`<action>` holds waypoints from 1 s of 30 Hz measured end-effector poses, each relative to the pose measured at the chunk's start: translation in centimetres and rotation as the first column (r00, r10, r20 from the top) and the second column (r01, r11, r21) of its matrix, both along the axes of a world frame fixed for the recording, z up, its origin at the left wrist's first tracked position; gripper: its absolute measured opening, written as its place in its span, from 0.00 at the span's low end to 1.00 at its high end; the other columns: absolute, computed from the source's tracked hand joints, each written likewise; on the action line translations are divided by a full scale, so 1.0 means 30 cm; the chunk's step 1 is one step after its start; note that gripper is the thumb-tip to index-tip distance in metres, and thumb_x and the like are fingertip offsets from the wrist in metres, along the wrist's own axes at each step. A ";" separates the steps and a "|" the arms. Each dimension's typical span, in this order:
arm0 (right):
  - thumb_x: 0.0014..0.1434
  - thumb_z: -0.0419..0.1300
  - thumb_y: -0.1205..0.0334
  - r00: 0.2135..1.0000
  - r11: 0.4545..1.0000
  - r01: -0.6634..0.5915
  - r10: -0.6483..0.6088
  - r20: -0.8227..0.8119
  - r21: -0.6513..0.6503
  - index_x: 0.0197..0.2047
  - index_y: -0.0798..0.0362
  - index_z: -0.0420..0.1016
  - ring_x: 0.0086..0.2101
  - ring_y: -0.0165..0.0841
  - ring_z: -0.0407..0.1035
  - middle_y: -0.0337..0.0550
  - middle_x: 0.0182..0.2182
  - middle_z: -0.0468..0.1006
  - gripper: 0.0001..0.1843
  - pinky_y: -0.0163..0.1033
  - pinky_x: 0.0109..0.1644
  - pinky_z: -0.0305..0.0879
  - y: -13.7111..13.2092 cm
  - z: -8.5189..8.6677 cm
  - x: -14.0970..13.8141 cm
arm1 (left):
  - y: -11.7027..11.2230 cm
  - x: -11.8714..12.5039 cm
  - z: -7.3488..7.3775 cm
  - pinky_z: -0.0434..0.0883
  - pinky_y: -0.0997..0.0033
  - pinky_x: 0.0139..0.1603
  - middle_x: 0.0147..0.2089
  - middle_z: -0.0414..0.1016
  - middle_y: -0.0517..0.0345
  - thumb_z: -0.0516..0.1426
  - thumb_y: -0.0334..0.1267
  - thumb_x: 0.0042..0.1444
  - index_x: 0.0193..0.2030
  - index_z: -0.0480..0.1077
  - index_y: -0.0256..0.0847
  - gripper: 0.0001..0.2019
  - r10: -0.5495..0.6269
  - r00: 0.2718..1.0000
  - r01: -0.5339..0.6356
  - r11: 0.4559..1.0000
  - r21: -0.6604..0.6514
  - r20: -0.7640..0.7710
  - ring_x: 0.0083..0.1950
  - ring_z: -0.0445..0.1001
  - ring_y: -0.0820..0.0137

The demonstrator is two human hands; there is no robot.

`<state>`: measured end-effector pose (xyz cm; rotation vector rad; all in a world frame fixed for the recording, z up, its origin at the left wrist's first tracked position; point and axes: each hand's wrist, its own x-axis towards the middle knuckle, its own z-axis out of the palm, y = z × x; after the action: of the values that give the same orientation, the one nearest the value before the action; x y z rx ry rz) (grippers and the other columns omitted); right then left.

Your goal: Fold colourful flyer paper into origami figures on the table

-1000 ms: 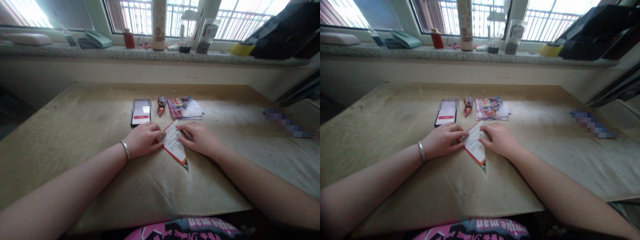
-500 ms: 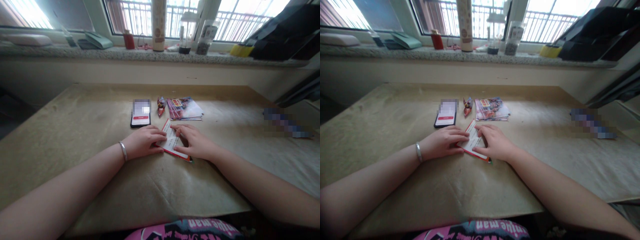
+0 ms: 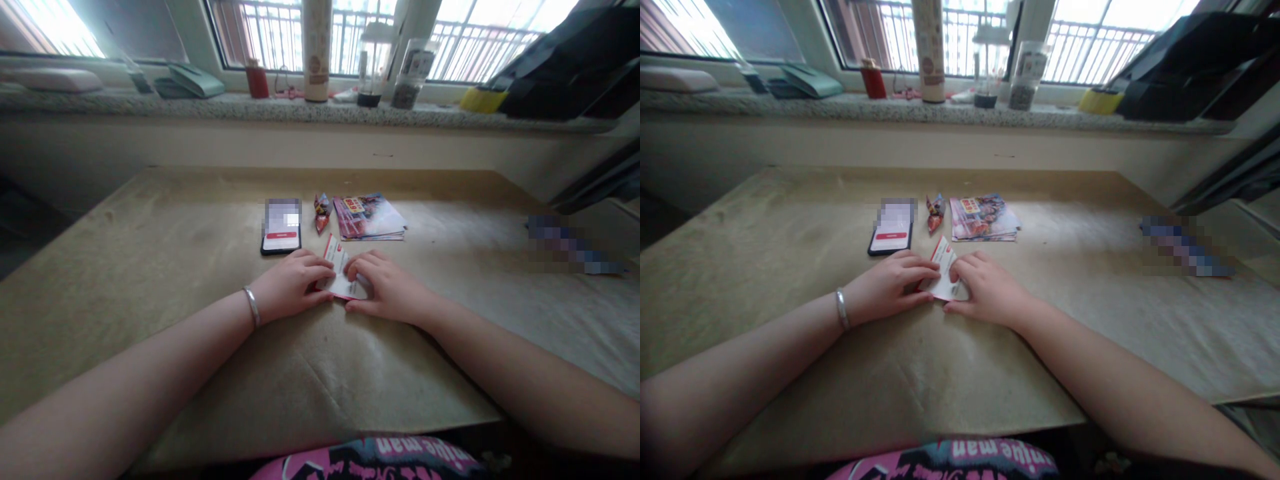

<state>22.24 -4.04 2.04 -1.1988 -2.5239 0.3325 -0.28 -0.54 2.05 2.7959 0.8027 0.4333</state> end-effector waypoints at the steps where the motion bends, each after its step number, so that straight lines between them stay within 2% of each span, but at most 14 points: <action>1: 0.50 0.65 0.50 1.000 1.000 -0.006 0.006 0.001 -0.005 0.39 0.52 0.67 0.46 0.42 0.64 0.49 0.42 0.74 0.19 0.46 0.50 0.62 0.003 -0.002 0.003 | 0.003 -0.003 0.000 0.67 0.62 0.52 0.51 0.75 0.53 0.57 0.43 0.58 0.46 0.73 0.40 0.13 -0.010 1.000 0.010 1.000 0.003 0.003 0.49 0.69 0.64; 5: 0.53 0.63 0.51 1.000 1.000 -0.007 0.007 0.006 0.005 0.40 0.52 0.68 0.46 0.41 0.64 0.49 0.42 0.74 0.17 0.45 0.50 0.62 0.003 -0.004 0.010 | 0.007 -0.009 -0.002 0.68 0.65 0.50 0.48 0.76 0.54 0.53 0.40 0.62 0.44 0.73 0.40 0.11 -0.044 0.999 0.044 0.999 0.020 0.020 0.46 0.71 0.67; 7: 0.55 0.61 0.53 1.000 1.000 0.004 -0.004 0.003 0.021 0.39 0.53 0.68 0.44 0.40 0.65 0.48 0.40 0.74 0.14 0.43 0.48 0.62 -0.002 0.000 0.008 | 0.003 -0.007 -0.004 0.69 0.68 0.46 0.46 0.75 0.52 0.51 0.39 0.63 0.44 0.71 0.38 0.10 -0.020 0.998 0.017 0.999 0.048 0.055 0.45 0.72 0.68; 10: 0.56 0.59 0.56 0.998 0.997 0.055 -0.055 0.009 0.048 0.35 0.53 0.67 0.38 0.37 0.67 0.45 0.35 0.74 0.10 0.39 0.41 0.62 -0.008 0.007 0.008 | -0.008 -0.004 -0.005 0.68 0.72 0.37 0.39 0.72 0.52 0.51 0.39 0.61 0.37 0.68 0.36 0.08 0.060 0.989 -0.079 0.987 0.141 0.136 0.37 0.70 0.71; 12: 0.57 0.57 0.57 0.995 0.993 0.095 -0.096 0.016 0.063 0.33 0.52 0.66 0.34 0.35 0.67 0.43 0.32 0.74 0.08 0.37 0.37 0.60 -0.010 0.009 0.011 | -0.013 -0.003 -0.001 0.66 0.74 0.33 0.34 0.69 0.55 0.51 0.37 0.61 0.32 0.65 0.37 0.09 0.051 0.987 -0.087 0.967 0.240 0.153 0.33 0.67 0.73; 16: 0.58 0.55 0.59 0.990 0.987 0.140 -0.138 -0.020 0.080 0.30 0.52 0.66 0.29 0.31 0.67 0.40 0.30 0.74 0.07 0.35 0.33 0.58 -0.011 0.007 0.023 | -0.012 -0.003 0.003 0.66 0.74 0.33 0.34 0.71 0.55 0.51 0.37 0.62 0.30 0.66 0.38 0.10 -0.078 0.996 0.053 0.926 0.375 0.053 0.33 0.67 0.72; 21: 0.58 0.56 0.60 0.977 0.978 0.193 -0.183 -0.111 0.082 0.30 0.51 0.66 0.28 0.29 0.66 0.38 0.28 0.73 0.06 0.34 0.32 0.58 -0.007 -0.003 0.031 | 0.001 -0.001 -0.009 0.71 0.69 0.44 0.44 0.76 0.54 0.51 0.38 0.63 0.41 0.72 0.40 0.09 -0.182 0.980 0.197 0.924 0.328 -0.076 0.45 0.72 0.68; 26: 0.56 0.56 0.66 0.973 0.942 0.209 -0.175 -0.149 0.262 0.29 0.51 0.64 0.29 0.30 0.65 0.40 0.30 0.71 0.05 0.35 0.32 0.61 -0.004 -0.009 0.032 | 0.009 -0.001 -0.015 0.72 0.69 0.46 0.47 0.77 0.54 0.51 0.40 0.64 0.45 0.73 0.40 0.11 -0.194 0.978 0.209 0.915 0.345 -0.079 0.45 0.73 0.69; 30: 0.58 0.56 0.67 0.976 0.851 0.215 -0.167 -0.141 0.480 0.34 0.52 0.72 0.37 0.33 0.68 0.48 0.44 0.72 0.05 0.38 0.41 0.67 -0.001 -0.004 0.037 | 0.008 -0.002 -0.014 0.71 0.70 0.44 0.47 0.78 0.57 0.51 0.37 0.64 0.44 0.73 0.40 0.10 -0.200 0.975 0.220 0.892 0.394 -0.094 0.43 0.74 0.70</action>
<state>23.36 -4.06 1.93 -1.1709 -2.1861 -0.2886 -0.33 -0.31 1.63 3.2423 0.4475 0.5450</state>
